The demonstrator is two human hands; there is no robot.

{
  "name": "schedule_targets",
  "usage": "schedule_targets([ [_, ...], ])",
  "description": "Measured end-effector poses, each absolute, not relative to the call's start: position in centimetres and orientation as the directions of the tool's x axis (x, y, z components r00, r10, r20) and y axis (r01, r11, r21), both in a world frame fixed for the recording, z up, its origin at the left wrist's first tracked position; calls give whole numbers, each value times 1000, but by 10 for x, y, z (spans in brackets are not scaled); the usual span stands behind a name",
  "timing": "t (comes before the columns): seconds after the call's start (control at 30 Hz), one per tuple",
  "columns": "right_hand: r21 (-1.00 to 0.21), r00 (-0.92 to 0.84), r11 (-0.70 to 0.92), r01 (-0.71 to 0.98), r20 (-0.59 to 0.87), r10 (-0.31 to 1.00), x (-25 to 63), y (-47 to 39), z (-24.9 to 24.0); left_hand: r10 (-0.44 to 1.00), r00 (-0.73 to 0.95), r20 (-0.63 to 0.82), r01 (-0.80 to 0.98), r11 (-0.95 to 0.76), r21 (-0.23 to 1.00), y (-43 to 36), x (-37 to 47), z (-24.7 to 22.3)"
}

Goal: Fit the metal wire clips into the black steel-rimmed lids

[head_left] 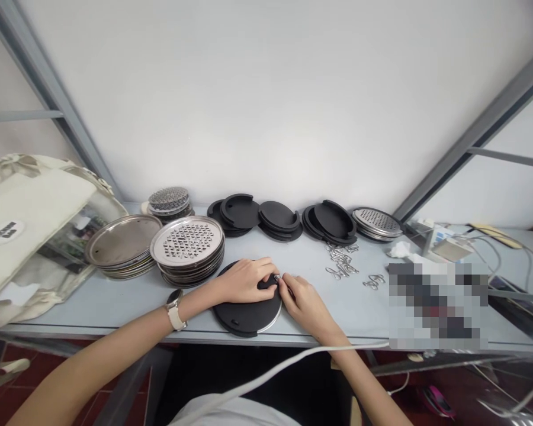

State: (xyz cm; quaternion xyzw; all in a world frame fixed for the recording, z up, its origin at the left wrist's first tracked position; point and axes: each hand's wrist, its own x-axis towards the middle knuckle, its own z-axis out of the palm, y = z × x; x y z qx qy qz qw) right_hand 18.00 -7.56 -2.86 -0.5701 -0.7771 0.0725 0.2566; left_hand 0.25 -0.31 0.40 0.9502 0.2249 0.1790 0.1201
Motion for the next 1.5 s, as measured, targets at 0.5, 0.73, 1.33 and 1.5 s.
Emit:
schedule_targets([
  [0.5, -390, -236, 357, 849, 324, 916, 178, -77, -25, 466, 846, 259, 356, -856, 376, -2, 3, 9],
  [0.73, -399, -220, 351, 847, 337, 915, 178, -79, -25, 456, 851, 261, 339, -856, 390, -1, 2, 7],
  [1.33, -384, -176, 328, 863, 381, 908, 177, -78, -31, 460, 864, 206, 329, -824, 461, 2, 2, 11],
  [1.5, -376, -169, 319, 870, 381, 909, 177, -78, -30, 443, 874, 200, 310, -825, 472, 1, 2, 12],
])
